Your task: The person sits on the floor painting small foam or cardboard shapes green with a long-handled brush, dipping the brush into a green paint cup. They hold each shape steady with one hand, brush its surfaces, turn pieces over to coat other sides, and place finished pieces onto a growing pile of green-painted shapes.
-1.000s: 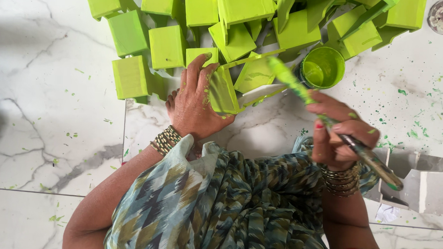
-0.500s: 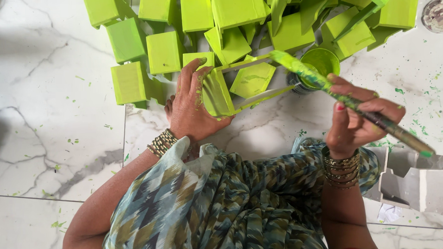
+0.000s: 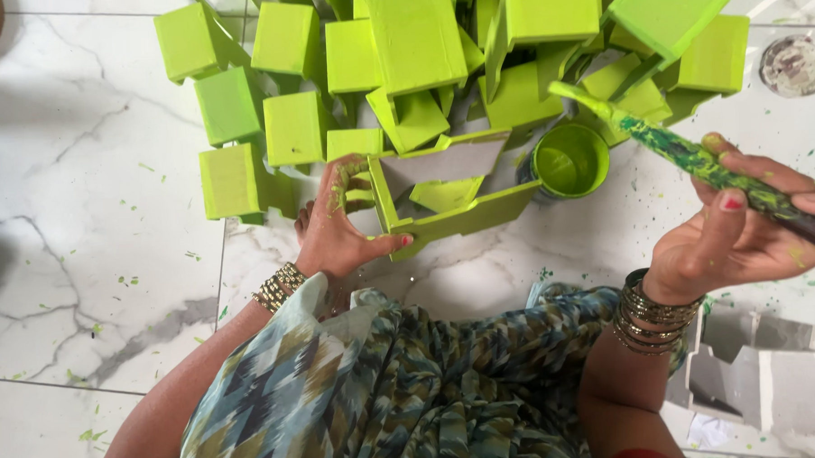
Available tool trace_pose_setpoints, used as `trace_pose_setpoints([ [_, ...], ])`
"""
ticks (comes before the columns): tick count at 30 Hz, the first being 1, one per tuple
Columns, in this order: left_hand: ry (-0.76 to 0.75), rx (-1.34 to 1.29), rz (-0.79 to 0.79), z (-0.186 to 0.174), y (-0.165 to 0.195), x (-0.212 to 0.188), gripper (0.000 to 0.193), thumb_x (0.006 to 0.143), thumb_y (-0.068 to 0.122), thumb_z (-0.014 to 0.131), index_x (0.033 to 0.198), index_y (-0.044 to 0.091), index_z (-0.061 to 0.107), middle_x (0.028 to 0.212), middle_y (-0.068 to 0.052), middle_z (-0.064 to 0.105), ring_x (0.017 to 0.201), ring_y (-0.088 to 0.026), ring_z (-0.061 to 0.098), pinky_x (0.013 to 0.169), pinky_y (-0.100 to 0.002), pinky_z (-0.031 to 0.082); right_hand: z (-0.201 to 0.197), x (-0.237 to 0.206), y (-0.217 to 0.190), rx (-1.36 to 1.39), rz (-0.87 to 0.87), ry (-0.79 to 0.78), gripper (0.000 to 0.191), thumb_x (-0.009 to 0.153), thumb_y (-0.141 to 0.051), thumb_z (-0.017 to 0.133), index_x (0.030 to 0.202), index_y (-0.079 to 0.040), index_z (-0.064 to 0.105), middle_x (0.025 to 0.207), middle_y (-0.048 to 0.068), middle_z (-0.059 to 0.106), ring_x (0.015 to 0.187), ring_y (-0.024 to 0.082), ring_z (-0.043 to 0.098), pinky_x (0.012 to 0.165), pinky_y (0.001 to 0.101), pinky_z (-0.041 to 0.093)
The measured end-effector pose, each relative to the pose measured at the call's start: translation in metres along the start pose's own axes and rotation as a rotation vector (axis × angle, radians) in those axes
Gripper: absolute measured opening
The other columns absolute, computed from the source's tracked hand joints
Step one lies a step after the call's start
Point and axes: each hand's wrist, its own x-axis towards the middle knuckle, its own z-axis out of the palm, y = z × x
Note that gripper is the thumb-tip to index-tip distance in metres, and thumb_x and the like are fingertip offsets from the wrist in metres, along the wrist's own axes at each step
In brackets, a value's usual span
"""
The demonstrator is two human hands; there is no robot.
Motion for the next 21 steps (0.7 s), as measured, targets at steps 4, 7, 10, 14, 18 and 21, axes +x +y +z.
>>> trace_pose_setpoints([
  [4, -0.040, -0.124, -0.084, 0.006, -0.013, 0.004, 0.107, 0.060, 0.031, 0.097, 0.145, 0.002, 0.039, 0.138, -0.012, 0.049, 0.120, -0.024, 0.060, 0.100, -0.039, 0.056, 0.004, 0.002, 0.004, 0.068, 0.069, 0.063, 0.052, 0.110, -0.001, 0.063, 0.145, -0.004, 0.025, 0.114, 0.024, 0.059, 0.094, 0.028, 0.066, 0.088, 0.0437, 0.074],
  [7, -0.090, -0.177, -0.172, 0.007, -0.020, 0.006, 0.105, 0.060, 0.028, 0.096, 0.147, 0.004, 0.041, 0.136, -0.013, 0.055, 0.125, -0.023, 0.060, 0.104, -0.040, 0.055, 0.001, 0.006, 0.014, 0.040, 0.022, 0.043, 0.056, 0.107, -0.005, 0.062, 0.149, -0.006, 0.024, 0.116, 0.025, 0.059, 0.093, 0.028, 0.066, 0.085, 0.0432, 0.074],
  [10, -0.104, -0.191, -0.098, 0.004, -0.020, 0.009, 0.108, 0.062, 0.025, 0.096, 0.149, 0.003, 0.037, 0.140, -0.014, 0.051, 0.127, -0.025, 0.057, 0.105, -0.042, 0.054, -0.007, 0.004, 0.022, 0.069, 0.049, 0.094, 0.056, 0.106, -0.006, 0.062, 0.150, -0.007, 0.026, 0.118, 0.025, 0.059, 0.093, 0.027, 0.065, 0.086, 0.0439, 0.073],
  [14, -0.117, -0.176, 0.016, 0.008, -0.006, 0.017, 0.113, 0.062, 0.022, 0.096, 0.152, 0.003, 0.032, 0.144, -0.013, 0.048, 0.133, -0.026, 0.054, 0.109, -0.043, 0.050, -0.031, 0.005, 0.032, 0.263, 0.195, 0.206, 0.048, 0.109, -0.003, 0.060, 0.145, -0.007, 0.028, 0.114, 0.022, 0.056, 0.092, 0.027, 0.064, 0.088, 0.0451, 0.071],
  [18, -0.158, -0.147, 0.115, 0.010, 0.009, 0.025, 0.116, 0.061, 0.021, 0.096, 0.154, 0.004, 0.031, 0.150, -0.012, 0.043, 0.137, -0.026, 0.050, 0.109, -0.043, 0.050, -0.060, 0.009, 0.049, 0.406, 0.281, 0.353, 0.036, 0.106, -0.006, 0.058, 0.137, -0.003, 0.039, 0.121, 0.024, 0.059, 0.098, 0.037, 0.071, 0.080, 0.0419, 0.069],
  [21, -0.167, -0.136, 0.103, 0.011, 0.016, 0.028, 0.116, 0.063, 0.022, 0.097, 0.156, 0.004, 0.029, 0.151, -0.011, 0.043, 0.138, -0.026, 0.051, 0.111, -0.043, 0.051, -0.091, 0.014, 0.057, 0.438, 0.319, 0.438, 0.029, 0.106, -0.009, 0.057, 0.129, 0.008, 0.052, 0.122, 0.029, 0.062, 0.108, 0.040, 0.073, 0.083, 0.0418, 0.068],
])
